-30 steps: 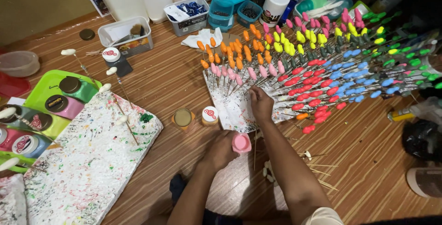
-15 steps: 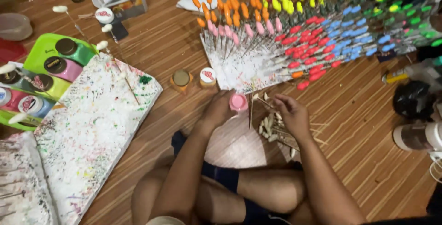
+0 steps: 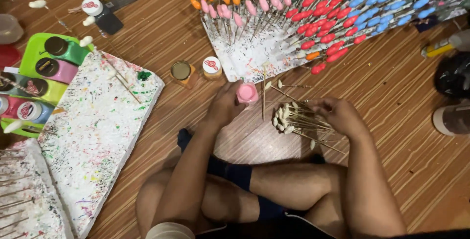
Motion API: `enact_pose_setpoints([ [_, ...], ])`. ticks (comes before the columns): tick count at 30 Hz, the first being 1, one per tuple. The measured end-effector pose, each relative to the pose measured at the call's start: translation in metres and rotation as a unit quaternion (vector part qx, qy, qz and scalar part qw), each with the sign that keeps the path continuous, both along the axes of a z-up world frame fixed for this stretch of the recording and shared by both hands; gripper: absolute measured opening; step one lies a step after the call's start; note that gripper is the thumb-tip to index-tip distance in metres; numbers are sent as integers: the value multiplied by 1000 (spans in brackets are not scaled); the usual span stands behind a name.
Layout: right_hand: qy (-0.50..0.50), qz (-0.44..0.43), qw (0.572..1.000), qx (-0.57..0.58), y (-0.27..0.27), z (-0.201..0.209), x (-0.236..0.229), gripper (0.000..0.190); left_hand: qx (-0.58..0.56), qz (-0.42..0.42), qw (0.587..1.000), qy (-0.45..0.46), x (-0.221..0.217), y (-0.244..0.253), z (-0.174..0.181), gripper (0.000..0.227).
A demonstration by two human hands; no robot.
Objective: Assembling fishing floats by attaching colored foam pieces to wooden sticks
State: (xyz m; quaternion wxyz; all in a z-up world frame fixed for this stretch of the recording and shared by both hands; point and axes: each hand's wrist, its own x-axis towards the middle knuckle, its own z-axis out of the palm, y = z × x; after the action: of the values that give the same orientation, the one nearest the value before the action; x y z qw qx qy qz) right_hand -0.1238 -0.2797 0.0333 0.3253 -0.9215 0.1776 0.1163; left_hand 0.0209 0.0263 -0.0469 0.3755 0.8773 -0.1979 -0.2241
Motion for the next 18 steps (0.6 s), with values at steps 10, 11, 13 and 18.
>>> enact_pose_setpoints([
  [10,30,-16,998,58,-66,-70,27,29,-232,64,963,-119,2,-7,-6,49],
  [11,31,-11,998,56,-68,-74,28,29,-235,66,962,-118,1,-7,-6,48],
  [13,32,-6,998,53,-70,-76,30,29,-238,66,962,-117,-2,-8,-5,47],
  [18,23,18,999,17,-85,-90,28,28,-240,83,951,-174,-11,-13,-9,36],
])
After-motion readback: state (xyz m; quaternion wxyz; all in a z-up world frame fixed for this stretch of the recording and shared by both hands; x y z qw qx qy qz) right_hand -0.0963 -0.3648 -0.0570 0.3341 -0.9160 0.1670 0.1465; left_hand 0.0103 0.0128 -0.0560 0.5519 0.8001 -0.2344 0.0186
